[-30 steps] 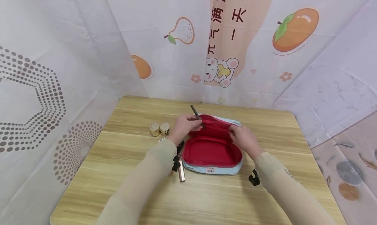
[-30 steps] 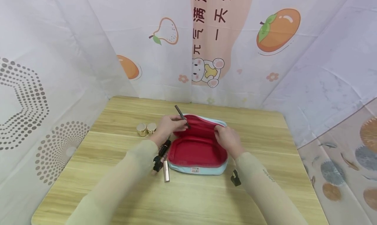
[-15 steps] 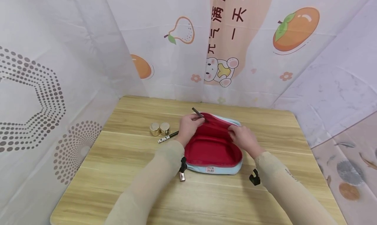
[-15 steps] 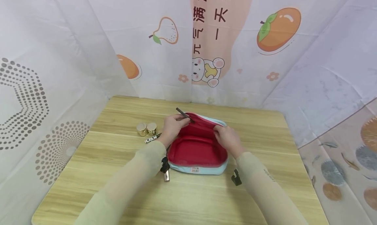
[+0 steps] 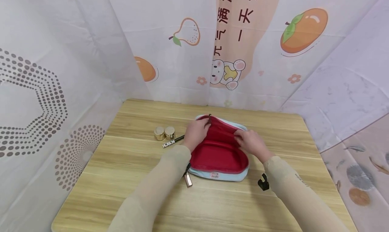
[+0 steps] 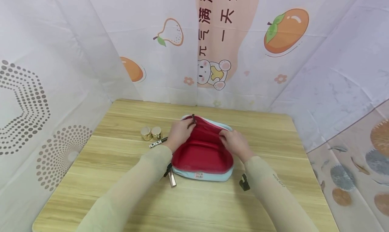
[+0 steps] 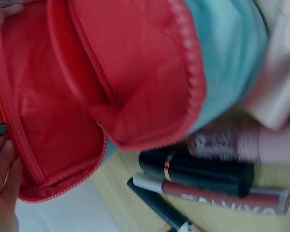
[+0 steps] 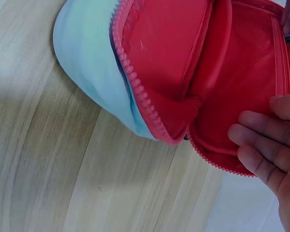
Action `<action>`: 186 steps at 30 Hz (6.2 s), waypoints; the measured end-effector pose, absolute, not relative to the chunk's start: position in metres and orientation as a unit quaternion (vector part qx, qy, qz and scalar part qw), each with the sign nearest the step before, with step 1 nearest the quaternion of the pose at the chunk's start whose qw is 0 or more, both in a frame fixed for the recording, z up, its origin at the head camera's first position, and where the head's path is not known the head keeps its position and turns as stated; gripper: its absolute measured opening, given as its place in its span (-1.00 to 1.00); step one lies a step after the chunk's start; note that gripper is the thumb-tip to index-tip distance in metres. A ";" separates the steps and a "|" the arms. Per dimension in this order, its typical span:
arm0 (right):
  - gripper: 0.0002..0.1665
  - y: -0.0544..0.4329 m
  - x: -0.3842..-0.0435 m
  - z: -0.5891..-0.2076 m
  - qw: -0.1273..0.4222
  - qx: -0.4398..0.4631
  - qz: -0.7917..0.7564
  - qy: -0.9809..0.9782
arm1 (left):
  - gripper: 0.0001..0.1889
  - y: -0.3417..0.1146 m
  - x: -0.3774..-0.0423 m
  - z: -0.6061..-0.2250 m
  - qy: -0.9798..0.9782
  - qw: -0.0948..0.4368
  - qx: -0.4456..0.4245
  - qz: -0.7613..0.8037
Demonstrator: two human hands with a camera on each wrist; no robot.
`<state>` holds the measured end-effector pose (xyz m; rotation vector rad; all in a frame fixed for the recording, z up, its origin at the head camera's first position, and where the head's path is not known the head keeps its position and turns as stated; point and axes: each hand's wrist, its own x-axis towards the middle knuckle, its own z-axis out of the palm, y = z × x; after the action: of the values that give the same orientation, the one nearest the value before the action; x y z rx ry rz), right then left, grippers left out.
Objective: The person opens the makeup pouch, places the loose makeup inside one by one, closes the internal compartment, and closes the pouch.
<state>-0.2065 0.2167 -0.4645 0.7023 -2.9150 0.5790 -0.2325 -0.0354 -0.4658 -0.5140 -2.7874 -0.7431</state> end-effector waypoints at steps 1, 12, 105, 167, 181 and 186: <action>-0.91 0.216 -0.206 -0.464 0.045 0.232 0.190 -0.953 | -0.77 -0.035 -0.232 -0.466 -0.951 0.119 -0.195 -0.209; -0.92 0.216 -0.206 -0.462 0.044 0.244 0.192 -0.949 | -0.80 -0.027 -0.229 -0.462 -0.945 0.128 -0.299 0.043; -0.93 0.219 -0.206 -0.467 0.044 0.238 0.189 -0.952 | -0.85 -0.149 -0.212 -0.498 -0.904 -0.305 0.033 -0.298; -0.93 0.220 -0.206 -0.464 0.017 0.234 0.199 -0.952 | -0.74 -0.085 -0.227 -0.460 -0.625 -0.203 0.017 -0.754; -0.91 0.221 -0.206 -0.466 0.029 0.240 0.207 -0.948 | -0.73 -0.045 -0.227 -0.449 -0.683 -0.079 -0.016 -0.726; -0.90 0.220 -0.207 -0.466 0.029 0.242 0.205 -0.948 | -0.74 -0.043 -0.232 -0.451 -0.752 -0.033 -0.035 -0.657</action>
<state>-0.2066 0.2197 -0.4659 0.7464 -2.9240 0.6330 -0.2319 -0.0432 -0.4511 -0.1126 -2.4138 -2.1105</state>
